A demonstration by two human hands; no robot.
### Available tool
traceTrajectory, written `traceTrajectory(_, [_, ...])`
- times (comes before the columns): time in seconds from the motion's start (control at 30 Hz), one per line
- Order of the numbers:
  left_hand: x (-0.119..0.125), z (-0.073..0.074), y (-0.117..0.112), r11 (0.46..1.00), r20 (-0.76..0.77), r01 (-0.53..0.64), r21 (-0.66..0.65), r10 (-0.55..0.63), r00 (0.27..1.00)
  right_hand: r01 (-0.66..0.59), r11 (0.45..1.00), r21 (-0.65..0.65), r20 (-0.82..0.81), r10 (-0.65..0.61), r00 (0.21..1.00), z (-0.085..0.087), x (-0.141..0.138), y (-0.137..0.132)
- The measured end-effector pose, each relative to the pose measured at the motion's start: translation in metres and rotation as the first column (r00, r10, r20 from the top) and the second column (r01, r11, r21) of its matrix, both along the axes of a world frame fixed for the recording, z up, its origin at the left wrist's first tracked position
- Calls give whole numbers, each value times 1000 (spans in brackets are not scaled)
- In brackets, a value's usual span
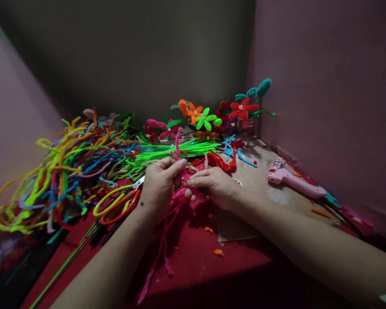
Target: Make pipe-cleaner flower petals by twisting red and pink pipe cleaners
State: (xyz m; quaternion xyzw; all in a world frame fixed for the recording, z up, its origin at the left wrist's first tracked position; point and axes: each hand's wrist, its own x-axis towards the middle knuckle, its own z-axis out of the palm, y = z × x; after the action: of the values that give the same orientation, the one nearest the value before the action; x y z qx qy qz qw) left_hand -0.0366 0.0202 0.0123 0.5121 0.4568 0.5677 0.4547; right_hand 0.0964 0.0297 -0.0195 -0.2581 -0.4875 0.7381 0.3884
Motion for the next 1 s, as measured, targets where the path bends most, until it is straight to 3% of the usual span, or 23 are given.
traceTrajectory(0.17, [-3, -1, 4, 997, 20, 28, -69, -27, 999, 112, 981, -160, -218, -146, 965, 4, -1, 8])
traceTrajectory(0.27, [-2, -3, 4, 972, -49, 133, -192, -144, 988, 208, 946, -248, -285, -277, 918, 6, 1, 14])
traceTrajectory(0.4, [4, -7, 0, 904, -116, 231, -361, -289, 950, 311, 918, -247, -274, -374, 886, 6, 3, 17])
traceTrajectory(0.67, [7, -8, -3, 953, -208, 209, -221, -256, 944, 307, 934, -184, -259, -347, 901, 4, 3, 14])
traceTrajectory(1.0, [8, -6, -5, 948, -281, 232, -219, -289, 915, 275, 954, -118, -259, -297, 919, 4, 5, 15])
